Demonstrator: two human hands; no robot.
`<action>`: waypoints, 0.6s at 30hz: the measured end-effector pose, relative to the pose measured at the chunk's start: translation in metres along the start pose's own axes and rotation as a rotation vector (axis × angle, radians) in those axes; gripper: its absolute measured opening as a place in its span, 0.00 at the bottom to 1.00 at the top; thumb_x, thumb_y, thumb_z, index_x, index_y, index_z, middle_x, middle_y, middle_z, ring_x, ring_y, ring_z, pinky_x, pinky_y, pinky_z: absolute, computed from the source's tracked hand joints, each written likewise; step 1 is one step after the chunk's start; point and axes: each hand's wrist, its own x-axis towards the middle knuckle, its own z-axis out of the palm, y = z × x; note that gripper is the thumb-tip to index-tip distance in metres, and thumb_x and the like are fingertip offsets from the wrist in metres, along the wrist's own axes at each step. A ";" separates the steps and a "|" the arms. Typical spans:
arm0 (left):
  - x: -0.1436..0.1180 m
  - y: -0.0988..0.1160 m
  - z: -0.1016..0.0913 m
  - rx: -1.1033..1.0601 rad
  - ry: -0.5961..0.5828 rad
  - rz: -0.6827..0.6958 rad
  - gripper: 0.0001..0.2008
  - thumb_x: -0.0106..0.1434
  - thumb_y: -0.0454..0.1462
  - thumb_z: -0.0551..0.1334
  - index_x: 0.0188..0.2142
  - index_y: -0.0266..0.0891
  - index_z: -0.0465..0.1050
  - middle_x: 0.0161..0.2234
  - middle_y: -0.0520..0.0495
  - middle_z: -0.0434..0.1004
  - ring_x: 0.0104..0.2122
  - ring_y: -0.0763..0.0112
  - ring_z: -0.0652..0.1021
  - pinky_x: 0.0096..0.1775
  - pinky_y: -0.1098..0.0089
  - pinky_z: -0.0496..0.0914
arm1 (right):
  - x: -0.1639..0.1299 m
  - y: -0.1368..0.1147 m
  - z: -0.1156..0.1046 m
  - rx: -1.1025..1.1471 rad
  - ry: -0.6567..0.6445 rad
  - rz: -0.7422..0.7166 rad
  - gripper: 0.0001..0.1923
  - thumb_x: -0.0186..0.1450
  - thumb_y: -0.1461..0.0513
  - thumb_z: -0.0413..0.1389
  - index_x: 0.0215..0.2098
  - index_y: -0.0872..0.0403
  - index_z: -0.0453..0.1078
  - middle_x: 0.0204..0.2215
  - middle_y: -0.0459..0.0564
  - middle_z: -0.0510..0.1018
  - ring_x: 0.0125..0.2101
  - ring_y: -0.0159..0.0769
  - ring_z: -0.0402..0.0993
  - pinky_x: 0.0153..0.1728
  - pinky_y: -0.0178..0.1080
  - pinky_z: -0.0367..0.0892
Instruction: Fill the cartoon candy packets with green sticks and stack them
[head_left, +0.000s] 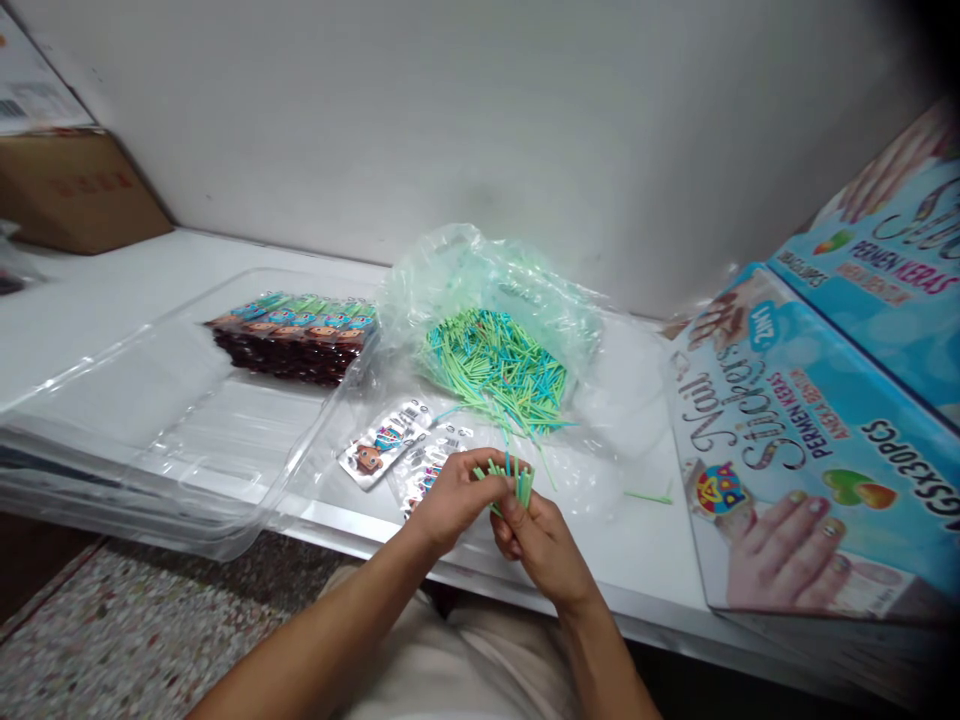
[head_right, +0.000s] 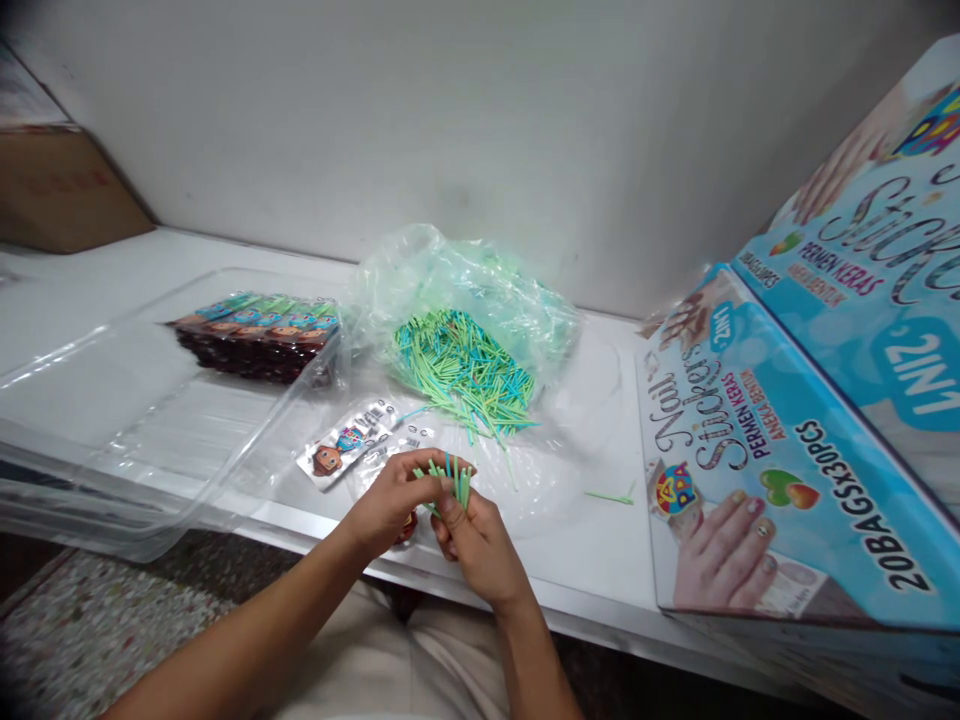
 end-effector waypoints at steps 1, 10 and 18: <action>0.000 0.000 0.000 0.011 -0.006 -0.002 0.08 0.49 0.37 0.64 0.29 0.34 0.75 0.21 0.51 0.73 0.19 0.75 0.71 0.23 0.75 0.64 | 0.000 -0.001 0.000 0.004 -0.003 0.001 0.20 0.66 0.48 0.49 0.26 0.54 0.59 0.18 0.39 0.59 0.16 0.24 0.52 0.18 0.32 0.48; 0.000 -0.005 -0.002 0.023 -0.044 -0.015 0.10 0.50 0.40 0.65 0.25 0.35 0.69 0.20 0.53 0.70 0.15 0.75 0.70 0.19 0.73 0.67 | -0.003 -0.005 0.002 -0.069 -0.039 0.017 0.22 0.67 0.47 0.48 0.24 0.54 0.58 0.17 0.39 0.58 0.16 0.24 0.51 0.18 0.32 0.47; -0.001 0.003 -0.009 0.613 0.046 0.445 0.05 0.54 0.33 0.62 0.31 0.39 0.76 0.39 0.45 0.76 0.43 0.62 0.74 0.48 0.59 0.67 | 0.001 -0.001 -0.005 -0.491 0.060 -0.115 0.15 0.69 0.58 0.44 0.25 0.53 0.56 0.21 0.42 0.61 0.22 0.29 0.57 0.25 0.34 0.54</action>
